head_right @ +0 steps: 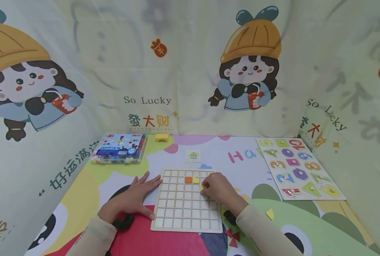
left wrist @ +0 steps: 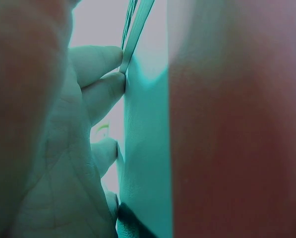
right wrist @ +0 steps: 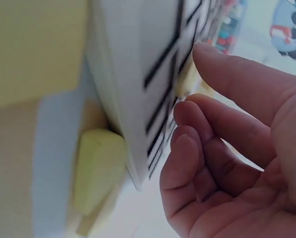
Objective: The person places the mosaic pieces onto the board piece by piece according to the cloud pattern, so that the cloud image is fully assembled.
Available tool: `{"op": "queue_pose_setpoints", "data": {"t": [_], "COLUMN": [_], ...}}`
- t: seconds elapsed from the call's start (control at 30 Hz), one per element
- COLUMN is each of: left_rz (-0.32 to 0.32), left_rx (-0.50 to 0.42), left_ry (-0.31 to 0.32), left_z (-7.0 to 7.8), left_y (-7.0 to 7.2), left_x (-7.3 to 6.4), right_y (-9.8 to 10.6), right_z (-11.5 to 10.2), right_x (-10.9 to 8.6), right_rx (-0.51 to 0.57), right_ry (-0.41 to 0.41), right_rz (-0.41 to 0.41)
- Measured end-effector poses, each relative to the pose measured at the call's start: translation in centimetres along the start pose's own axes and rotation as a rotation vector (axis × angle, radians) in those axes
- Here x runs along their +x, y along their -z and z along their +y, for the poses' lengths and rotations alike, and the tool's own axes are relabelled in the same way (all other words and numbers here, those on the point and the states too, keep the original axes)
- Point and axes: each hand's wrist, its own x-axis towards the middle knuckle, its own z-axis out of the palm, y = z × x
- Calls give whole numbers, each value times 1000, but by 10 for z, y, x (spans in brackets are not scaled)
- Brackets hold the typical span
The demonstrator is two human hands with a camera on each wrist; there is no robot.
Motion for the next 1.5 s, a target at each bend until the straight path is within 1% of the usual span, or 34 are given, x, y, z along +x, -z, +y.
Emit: {"op": "queue_pose_setpoints", "data": {"t": [0.07, 0.17, 0.3, 0.37, 0.47, 0.6, 0.73, 0.87, 1.0, 1.07, 1.27, 1.33, 1.5], "left_rz": [-1, -2, -2, -3, -8, -12, -10, -7, -10, -10, -17, -15, -11], "left_rx": [-4, -6, 2, 3, 8, 5, 11, 15, 13, 10, 12, 9, 9], "left_ry": [-2, -2, 4, 4, 2, -5, -12, -17, -15, -14, -18, -20, -9], "left_z": [0, 1, 1, 1, 0, 0, -1, -2, -1, 0, 2, 3, 4], "left_y": [0, -1, -1, -1, 0, 0, 0, 1, 1, 1, 2, 2, 3], "left_x": [0, -1, -1, -1, -1, -1, -1, -1, 0, 0, 0, 0, 0], "right_y": [5, 20, 43, 54, 67, 81, 88, 91, 91, 91, 83, 81, 76], "right_z": [3, 13, 35, 46, 62, 84, 101, 115, 131, 137, 150, 153, 161], "right_x": [-5, -16, -36, -47, -65, -91, -111, -125, -136, -142, -150, -149, -146], "right_rx": [17, 50, 71, 77, 76, 67, 48, 28, 23, 28, 22, 14, -12], "right_ry": [-3, 39, 121, 121, 91, 30, -13, -36, -62, -85, -164, -162, -130], "right_rz": [15, 62, 155, 196, 233, 245, 261, 278, 278, 261, 146, 125, 127]}}
